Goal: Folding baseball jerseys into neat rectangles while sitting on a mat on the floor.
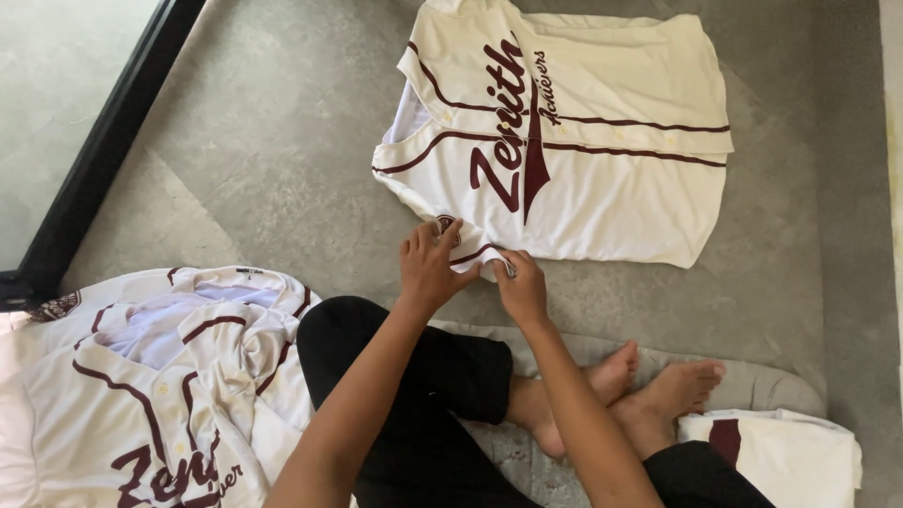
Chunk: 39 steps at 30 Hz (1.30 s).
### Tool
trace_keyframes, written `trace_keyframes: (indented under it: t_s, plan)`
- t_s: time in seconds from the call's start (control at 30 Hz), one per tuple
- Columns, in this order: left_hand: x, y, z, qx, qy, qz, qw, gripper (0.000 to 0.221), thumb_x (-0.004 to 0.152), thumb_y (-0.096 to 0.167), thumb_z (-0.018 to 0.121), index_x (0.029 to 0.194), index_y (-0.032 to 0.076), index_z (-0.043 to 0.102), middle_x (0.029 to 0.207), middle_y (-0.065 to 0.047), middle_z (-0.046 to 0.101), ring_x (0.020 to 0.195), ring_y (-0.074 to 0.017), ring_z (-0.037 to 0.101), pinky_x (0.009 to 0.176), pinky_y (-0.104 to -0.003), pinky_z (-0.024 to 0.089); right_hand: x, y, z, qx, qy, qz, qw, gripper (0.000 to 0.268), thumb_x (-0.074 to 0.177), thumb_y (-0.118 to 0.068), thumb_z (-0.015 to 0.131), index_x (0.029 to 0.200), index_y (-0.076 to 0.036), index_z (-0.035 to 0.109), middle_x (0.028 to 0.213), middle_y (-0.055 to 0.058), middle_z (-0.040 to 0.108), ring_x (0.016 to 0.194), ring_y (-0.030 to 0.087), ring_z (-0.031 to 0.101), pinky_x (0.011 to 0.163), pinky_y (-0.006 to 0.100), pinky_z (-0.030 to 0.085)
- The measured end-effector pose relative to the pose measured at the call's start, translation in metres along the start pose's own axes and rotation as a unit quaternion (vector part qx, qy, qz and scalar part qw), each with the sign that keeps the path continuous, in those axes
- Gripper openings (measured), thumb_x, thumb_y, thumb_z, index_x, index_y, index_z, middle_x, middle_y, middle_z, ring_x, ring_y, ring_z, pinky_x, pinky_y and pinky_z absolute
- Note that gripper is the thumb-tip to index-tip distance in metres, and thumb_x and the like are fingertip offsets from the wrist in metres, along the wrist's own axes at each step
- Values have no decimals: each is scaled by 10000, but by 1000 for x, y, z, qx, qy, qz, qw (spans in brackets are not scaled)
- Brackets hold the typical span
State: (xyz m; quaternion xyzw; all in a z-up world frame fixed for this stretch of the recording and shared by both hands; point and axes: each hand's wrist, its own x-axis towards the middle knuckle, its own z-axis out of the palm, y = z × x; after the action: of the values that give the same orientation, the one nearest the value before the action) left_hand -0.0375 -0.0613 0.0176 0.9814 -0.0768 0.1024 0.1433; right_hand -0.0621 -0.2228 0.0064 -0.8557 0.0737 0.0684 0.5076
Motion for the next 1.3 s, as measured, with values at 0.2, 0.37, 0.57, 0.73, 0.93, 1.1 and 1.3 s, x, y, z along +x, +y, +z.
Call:
trace_keyframes:
  t_s: [0.2, 0.37, 0.57, 0.73, 0.93, 1.1, 1.3]
  plan:
    - [-2, -2, 14, -6, 0, 114, 993, 716, 577, 523, 742, 1213, 257, 549, 1115, -43, 441, 1056, -249, 453, 827, -364, 384, -2, -18, -6, -8, -3, -6, 1000, 212, 874, -194, 534, 1017, -81, 641, 865, 136, 599, 847, 320, 594, 743, 405, 467]
    - [-1, -9, 15, 12, -92, 125, 988, 424, 690, 218, 655, 1110, 254, 604, 1256, -30, 459, 1192, -239, 393, 939, -385, 319, -2, -2, -2, -1, -26, -17, 1000, 227, 852, -199, 576, 1054, -122, 645, 894, 104, 590, 847, 295, 594, 750, 374, 479]
    - [6, -2, 6, 18, -145, 111, 983, 129, 801, 231, 546, 897, 192, 623, 1134, -3, 555, 1184, -186, 439, 1011, -393, 276, 21, 35, -39, 41, -15, -13, 999, 402, 763, -264, 687, 1129, -112, 625, 975, 133, 575, 883, 282, 576, 802, 393, 470]
    - [9, 6, 2, 36, -212, 105, 971, 188, 848, 278, 461, 924, 183, 605, 1089, 6, 556, 1164, -170, 440, 1027, -393, 255, 45, 116, -98, 4, 153, 39, 987, 383, 798, -253, 674, 1138, -91, 602, 1027, 136, 530, 923, 305, 548, 817, 390, 463]
    - [12, 9, 1, 31, -282, 83, 955, 316, 833, 282, 401, 967, 121, 637, 1293, -23, 517, 1282, -195, 384, 1094, -434, 179, 32, 182, -141, -92, 353, 189, 912, 515, 829, -197, 614, 1273, 1, 443, 1205, 195, 453, 1192, 341, 374, 1036, 452, 261]
    - [13, 7, 5, 37, -274, 66, 959, 304, 826, 294, 391, 951, 160, 633, 1206, 9, 543, 1163, -162, 459, 985, -353, 286, 37, 216, -142, 78, 365, 269, 888, 487, 875, -234, 573, 1289, -11, 448, 1024, 121, 576, 753, 186, 641, 689, 349, 519]
    - [13, 11, -2, 34, -293, 55, 954, 346, 823, 260, 376, 999, 113, 636, 1317, -21, 491, 1258, -189, 401, 1037, -395, 249, 37, 193, -138, 92, 395, 218, 888, 265, 824, -170, 664, 1046, -44, 592, 924, 100, 583, 811, 213, 634, 651, 309, 527]
